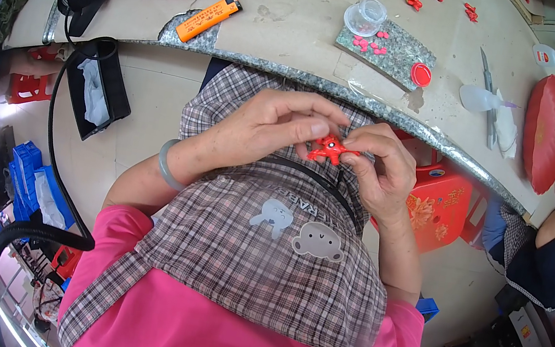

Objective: The person glues small red plastic parts together using a bottle of glue.

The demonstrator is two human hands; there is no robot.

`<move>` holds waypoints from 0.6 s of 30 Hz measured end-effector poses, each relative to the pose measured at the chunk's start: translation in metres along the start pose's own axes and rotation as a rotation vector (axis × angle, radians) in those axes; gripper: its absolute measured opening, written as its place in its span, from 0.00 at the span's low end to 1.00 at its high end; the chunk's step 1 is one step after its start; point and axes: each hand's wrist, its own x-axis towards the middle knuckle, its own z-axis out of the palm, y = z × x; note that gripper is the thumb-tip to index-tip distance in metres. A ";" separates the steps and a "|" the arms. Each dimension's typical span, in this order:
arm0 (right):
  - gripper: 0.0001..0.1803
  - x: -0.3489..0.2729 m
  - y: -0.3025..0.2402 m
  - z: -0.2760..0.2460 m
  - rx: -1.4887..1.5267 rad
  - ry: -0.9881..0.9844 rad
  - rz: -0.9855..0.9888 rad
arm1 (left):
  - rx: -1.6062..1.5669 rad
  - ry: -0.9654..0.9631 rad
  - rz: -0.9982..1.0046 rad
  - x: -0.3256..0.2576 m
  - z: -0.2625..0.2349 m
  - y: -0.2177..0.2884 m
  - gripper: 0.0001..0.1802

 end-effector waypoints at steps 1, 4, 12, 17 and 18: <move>0.12 0.002 0.000 0.000 -0.017 -0.048 -0.036 | -0.108 -0.014 -0.016 0.001 0.002 -0.005 0.14; 0.16 0.005 0.000 -0.002 -0.049 -0.073 -0.040 | -0.237 -0.039 -0.065 0.002 -0.003 -0.008 0.12; 0.16 -0.002 -0.005 -0.002 0.178 0.084 0.261 | -0.498 -0.001 -0.022 0.005 -0.004 -0.022 0.10; 0.12 -0.003 -0.006 0.008 0.137 0.049 0.214 | -0.608 -0.018 -0.039 0.005 -0.004 -0.026 0.09; 0.12 -0.003 -0.005 0.010 0.135 0.053 0.221 | -0.637 -0.023 -0.037 0.005 -0.004 -0.028 0.08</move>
